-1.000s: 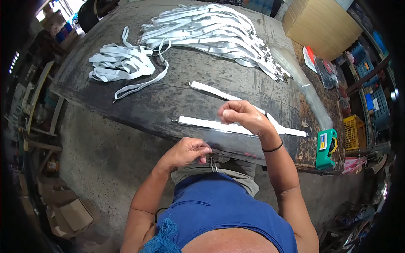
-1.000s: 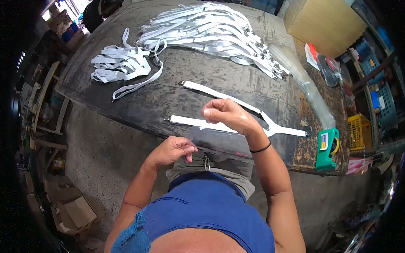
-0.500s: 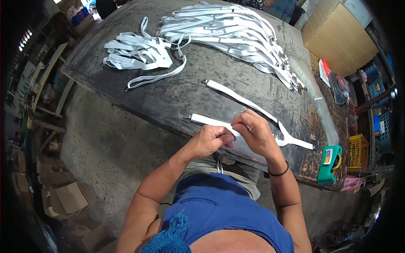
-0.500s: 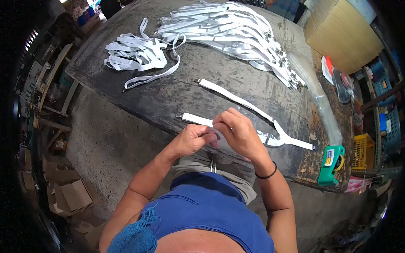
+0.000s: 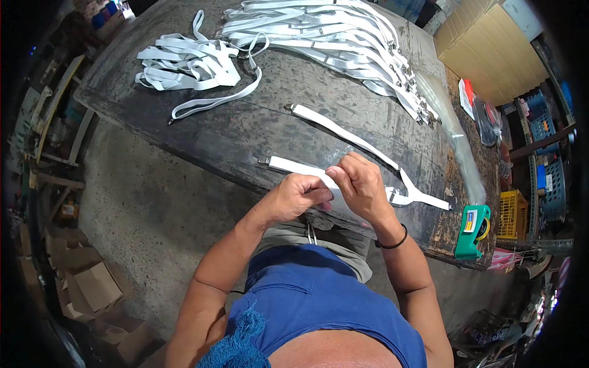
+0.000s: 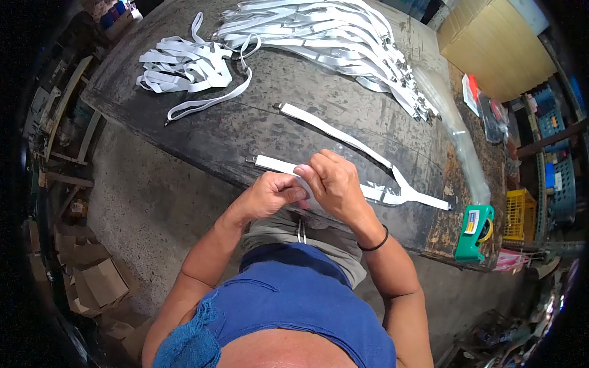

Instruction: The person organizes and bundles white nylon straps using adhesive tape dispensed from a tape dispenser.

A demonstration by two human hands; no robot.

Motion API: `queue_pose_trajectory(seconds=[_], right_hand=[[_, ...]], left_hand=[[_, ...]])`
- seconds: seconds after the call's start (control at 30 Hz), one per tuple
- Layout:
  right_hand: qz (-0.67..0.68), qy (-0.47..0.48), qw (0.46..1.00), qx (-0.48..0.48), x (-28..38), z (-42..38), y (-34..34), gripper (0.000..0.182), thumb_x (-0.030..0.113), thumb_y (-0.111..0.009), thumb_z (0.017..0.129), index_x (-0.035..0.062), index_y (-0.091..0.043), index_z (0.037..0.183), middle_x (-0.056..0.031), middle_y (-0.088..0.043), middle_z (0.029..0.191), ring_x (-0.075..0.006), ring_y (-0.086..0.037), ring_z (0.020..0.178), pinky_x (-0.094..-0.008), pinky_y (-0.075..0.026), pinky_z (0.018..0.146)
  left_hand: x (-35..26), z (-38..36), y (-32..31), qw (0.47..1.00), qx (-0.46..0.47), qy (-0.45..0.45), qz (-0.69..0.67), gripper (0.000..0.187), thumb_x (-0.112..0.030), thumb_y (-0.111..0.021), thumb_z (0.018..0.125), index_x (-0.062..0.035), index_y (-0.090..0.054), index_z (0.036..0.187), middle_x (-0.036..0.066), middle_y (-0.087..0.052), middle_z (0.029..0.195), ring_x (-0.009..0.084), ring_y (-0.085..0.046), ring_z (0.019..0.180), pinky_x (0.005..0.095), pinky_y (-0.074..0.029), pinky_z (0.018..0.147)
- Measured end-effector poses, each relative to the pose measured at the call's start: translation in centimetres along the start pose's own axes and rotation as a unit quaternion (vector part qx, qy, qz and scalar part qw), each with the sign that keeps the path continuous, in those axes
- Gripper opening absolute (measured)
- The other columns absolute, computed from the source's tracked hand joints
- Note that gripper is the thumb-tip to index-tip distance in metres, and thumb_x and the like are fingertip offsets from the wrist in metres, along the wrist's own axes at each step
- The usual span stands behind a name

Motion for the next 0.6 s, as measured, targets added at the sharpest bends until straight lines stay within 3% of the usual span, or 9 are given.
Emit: queue_pose_trajectory(seconds=[0.13,0.2,0.4,0.53,0.6], right_hand=[[0.034,-0.021,0.999,-0.003,-0.8,0.5,-0.1,0.025,0.016,-0.069,0.089,-0.0005,-0.055,0.075,-0.0128,-0.048,0.069,-0.0307,-0.051,0.063,-0.0395,-0.04,0.058],[0.122,-0.041,0.991,0.023,-0.9,0.9,0.1,0.029,0.017,-0.069,0.088,-0.0008,-0.053,0.072,-0.0129,-0.046,0.066,-0.0309,-0.05,0.062,-0.0399,-0.04,0.058],[-0.014,-0.018,0.999,0.035,-0.1,0.8,0.2,0.023,0.014,-0.069,0.087,-0.0009,-0.056,0.076,-0.0126,-0.048,0.068,-0.0298,-0.05,0.063,-0.0393,-0.04,0.058],[-0.002,-0.01,1.0,0.024,-0.4,1.2,-0.6,0.024,0.013,-0.07,0.087,-0.0008,-0.055,0.074,-0.0127,-0.047,0.067,-0.0292,-0.049,0.062,-0.0394,-0.039,0.057],[0.089,0.008,0.996,-0.018,-0.4,1.4,-1.1,0.031,0.015,-0.07,0.087,-0.0011,-0.051,0.069,-0.0133,-0.044,0.065,-0.0294,-0.048,0.06,-0.0401,-0.038,0.055]], left_hand=[[-0.2,0.0,0.2,1.0,-0.018,0.018,-0.016,0.022,-0.017,-0.06,0.097,0.0021,-0.07,0.094,0.007,-0.072,0.084,0.0125,-0.066,0.08,0.0281,-0.053,0.076],[0.2,0.0,0.5,0.999,-0.027,0.029,-0.021,0.02,-0.015,-0.06,0.097,0.0025,-0.069,0.093,0.007,-0.071,0.084,0.0136,-0.067,0.08,0.0286,-0.054,0.077],[0.4,0.1,0.8,0.998,-0.026,0.023,-0.044,0.019,-0.013,-0.06,0.095,0.003,-0.069,0.093,0.008,-0.071,0.083,0.0132,-0.066,0.08,0.029,-0.054,0.075],[0.5,-0.1,1.2,0.996,-0.034,0.03,-0.073,0.016,-0.01,-0.06,0.095,0.0037,-0.068,0.093,0.007,-0.07,0.083,0.0135,-0.067,0.08,0.0293,-0.054,0.075],[0.6,-0.2,1.4,0.997,-0.03,0.025,-0.063,0.015,-0.008,-0.06,0.094,0.0038,-0.068,0.092,0.007,-0.07,0.083,0.0135,-0.067,0.08,0.0293,-0.054,0.075]])
Point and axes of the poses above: each hand's wrist, its own z-axis towards the middle knuckle, its own y-axis out of the back of the hand, x = y × z, the point moved 2 cm from there along z, towards the middle knuckle
